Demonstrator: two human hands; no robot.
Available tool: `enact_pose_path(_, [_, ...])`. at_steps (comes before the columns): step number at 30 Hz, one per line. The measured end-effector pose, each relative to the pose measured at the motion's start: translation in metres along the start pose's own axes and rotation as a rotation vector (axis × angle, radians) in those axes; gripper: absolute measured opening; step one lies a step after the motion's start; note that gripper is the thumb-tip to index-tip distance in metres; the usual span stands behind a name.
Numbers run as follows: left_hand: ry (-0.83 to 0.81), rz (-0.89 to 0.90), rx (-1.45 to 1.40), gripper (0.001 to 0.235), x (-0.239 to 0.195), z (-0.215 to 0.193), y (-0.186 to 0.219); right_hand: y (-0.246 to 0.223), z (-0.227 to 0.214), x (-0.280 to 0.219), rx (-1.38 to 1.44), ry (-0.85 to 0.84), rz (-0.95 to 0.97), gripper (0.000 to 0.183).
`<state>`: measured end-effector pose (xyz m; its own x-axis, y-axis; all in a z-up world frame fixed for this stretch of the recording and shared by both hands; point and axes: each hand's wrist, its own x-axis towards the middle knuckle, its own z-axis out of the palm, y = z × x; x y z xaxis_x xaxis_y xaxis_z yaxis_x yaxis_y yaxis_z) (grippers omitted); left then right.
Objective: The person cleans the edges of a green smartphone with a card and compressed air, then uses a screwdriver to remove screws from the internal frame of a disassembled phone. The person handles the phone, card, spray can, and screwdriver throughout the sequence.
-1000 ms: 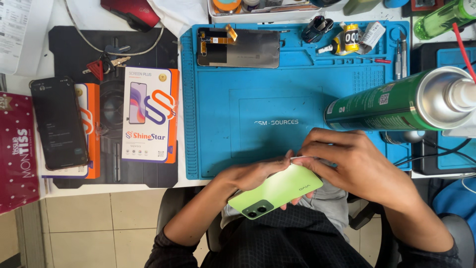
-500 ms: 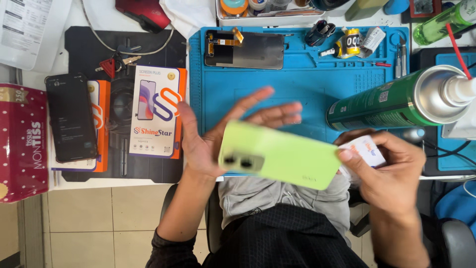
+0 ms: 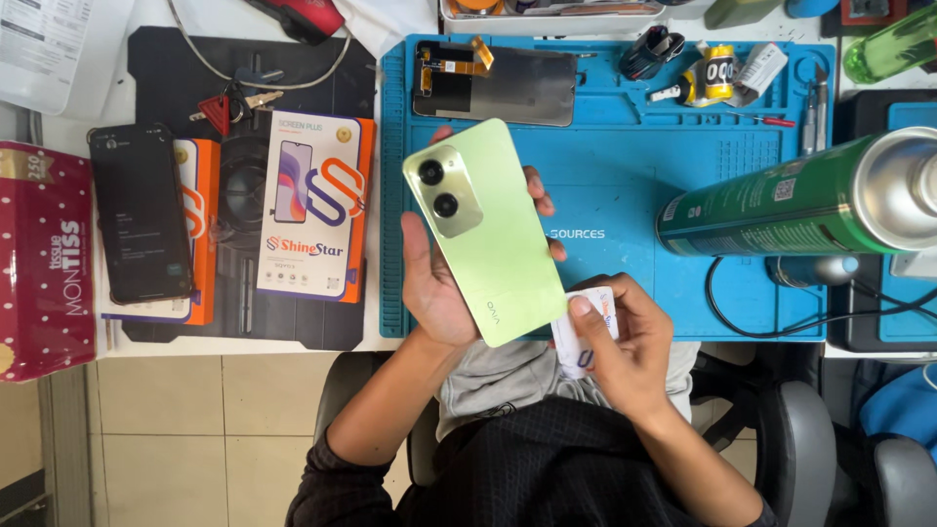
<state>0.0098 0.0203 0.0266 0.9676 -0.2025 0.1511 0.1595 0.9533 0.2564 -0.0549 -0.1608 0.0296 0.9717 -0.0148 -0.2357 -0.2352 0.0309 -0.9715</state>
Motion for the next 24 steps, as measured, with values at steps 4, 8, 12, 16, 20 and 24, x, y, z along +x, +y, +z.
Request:
enact_pose_path(4, [-0.002,-0.013,0.022,0.065,0.006,-0.001,0.002,-0.003,-0.003,0.000,0.071,-0.108,0.059,0.021])
enact_pose_path(8, [-0.020,-0.012,-0.029,0.063,0.008,-0.004,0.000,-0.001,0.000,-0.001,0.007,-0.014,0.107,0.021])
enact_pose_path(12, [-0.019,-0.039,-0.013,0.061,0.007,-0.007,-0.002,0.000,-0.001,-0.002,-0.078,0.017,0.015,0.018])
enact_pose_path(16, [-0.034,-0.081,0.022,0.062,0.007,-0.010,0.001,0.005,-0.004,-0.001,-0.092,-0.017,-0.041,0.015])
enact_pose_path(20, [-0.062,-0.138,-0.008,0.063,0.008,-0.012,-0.001,0.011,-0.009,0.000,-0.167,-0.023,-0.090,0.013])
enact_pose_path(24, [-0.058,-0.204,-0.052,0.064,0.005,-0.010,-0.007,0.009,-0.014,0.003,-0.158,0.002,-0.098,0.013])
